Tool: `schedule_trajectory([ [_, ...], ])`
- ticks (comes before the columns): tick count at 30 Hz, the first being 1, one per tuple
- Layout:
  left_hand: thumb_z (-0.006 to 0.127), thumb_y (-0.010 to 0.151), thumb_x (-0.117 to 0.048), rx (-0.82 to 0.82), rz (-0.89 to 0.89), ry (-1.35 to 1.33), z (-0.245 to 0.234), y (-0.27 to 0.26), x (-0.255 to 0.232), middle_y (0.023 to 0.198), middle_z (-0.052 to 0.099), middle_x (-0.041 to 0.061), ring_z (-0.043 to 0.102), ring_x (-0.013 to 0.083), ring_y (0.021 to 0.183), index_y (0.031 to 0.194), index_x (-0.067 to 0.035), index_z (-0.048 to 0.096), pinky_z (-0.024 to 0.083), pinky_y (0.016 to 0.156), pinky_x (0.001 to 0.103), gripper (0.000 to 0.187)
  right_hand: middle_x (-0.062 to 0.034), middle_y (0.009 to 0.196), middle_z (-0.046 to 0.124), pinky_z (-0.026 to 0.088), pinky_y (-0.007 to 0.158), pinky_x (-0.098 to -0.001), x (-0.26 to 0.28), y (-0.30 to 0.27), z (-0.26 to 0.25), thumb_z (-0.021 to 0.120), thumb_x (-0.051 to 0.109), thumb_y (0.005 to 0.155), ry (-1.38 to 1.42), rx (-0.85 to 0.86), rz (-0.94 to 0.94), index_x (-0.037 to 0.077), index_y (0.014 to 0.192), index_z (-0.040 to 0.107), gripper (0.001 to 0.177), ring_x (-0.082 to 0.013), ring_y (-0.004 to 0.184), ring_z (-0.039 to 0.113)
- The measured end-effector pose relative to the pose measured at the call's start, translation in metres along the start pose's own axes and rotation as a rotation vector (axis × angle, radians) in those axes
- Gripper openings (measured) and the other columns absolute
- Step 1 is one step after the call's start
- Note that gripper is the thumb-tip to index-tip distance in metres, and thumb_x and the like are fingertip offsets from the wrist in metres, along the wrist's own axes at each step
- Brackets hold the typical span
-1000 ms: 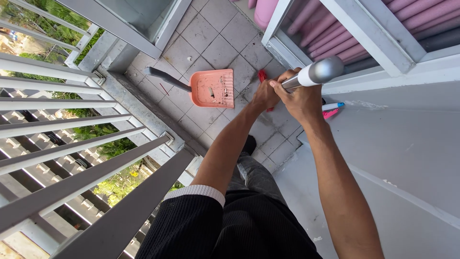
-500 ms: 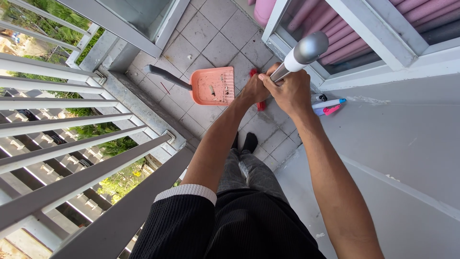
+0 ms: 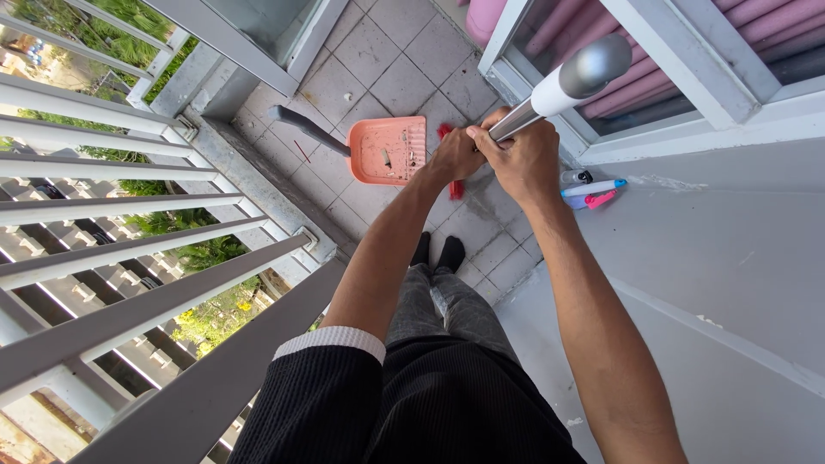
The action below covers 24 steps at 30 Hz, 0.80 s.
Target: The recorder cleans the balcony floor using a spray bottle, a window squeegee, and a broom.
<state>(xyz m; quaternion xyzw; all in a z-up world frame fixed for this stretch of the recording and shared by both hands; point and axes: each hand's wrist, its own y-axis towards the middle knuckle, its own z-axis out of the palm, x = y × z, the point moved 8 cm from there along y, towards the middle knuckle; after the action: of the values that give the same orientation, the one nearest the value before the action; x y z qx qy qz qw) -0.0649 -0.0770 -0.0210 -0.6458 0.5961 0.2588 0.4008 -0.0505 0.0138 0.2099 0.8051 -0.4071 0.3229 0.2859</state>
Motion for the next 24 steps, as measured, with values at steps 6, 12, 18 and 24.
schedule_trajectory([
  [6, 0.070, 0.089, -0.026, 0.016, -0.041, 0.010, 0.003, -0.001, 0.011, 0.086, 0.076, 0.016, 0.075, 0.0315, 0.081, 0.096, -0.002, 0.074, 0.059, 0.077, 0.044, 0.026, -0.0051, 0.070, 0.071, 0.050, 0.056, -0.0284, 0.005, -0.004, 0.001, 0.081, 0.019, 0.096, 0.031, -0.020, -0.025, 0.004, 0.088, 0.073, 0.018, -0.0128, 0.060, 0.068],
  [12, 0.072, 0.087, -0.028, 0.090, -0.166, -0.013, -0.002, -0.009, 0.008, 0.085, 0.077, 0.015, 0.077, 0.0292, 0.082, 0.099, -0.004, 0.074, 0.062, 0.079, 0.042, 0.028, -0.0054, 0.072, 0.071, 0.053, 0.056, -0.0271, 0.000, -0.005, 0.008, 0.081, 0.022, 0.098, 0.004, -0.020, -0.027, 0.005, 0.087, 0.072, 0.021, -0.0125, 0.061, 0.069],
  [18, 0.080, 0.085, -0.030, 0.032, -0.085, 0.067, -0.014, -0.015, 0.000, 0.089, 0.077, 0.017, 0.075, 0.0320, 0.086, 0.103, -0.002, 0.074, 0.059, 0.082, 0.045, 0.034, -0.0050, 0.073, 0.072, 0.053, 0.057, -0.0279, 0.002, -0.007, 0.009, 0.079, 0.021, 0.100, 0.015, -0.036, -0.046, 0.004, 0.087, 0.071, 0.023, -0.0127, 0.061, 0.069],
  [24, 0.079, 0.082, -0.028, 0.036, -0.122, 0.031, -0.019, -0.021, 0.000, 0.090, 0.077, 0.017, 0.076, 0.0313, 0.086, 0.111, -0.006, 0.072, 0.059, 0.080, 0.045, 0.037, -0.0054, 0.073, 0.071, 0.051, 0.057, -0.0269, 0.008, -0.011, 0.007, 0.080, 0.020, 0.100, 0.033, -0.061, -0.072, 0.003, 0.090, 0.071, 0.021, -0.0122, 0.062, 0.069],
])
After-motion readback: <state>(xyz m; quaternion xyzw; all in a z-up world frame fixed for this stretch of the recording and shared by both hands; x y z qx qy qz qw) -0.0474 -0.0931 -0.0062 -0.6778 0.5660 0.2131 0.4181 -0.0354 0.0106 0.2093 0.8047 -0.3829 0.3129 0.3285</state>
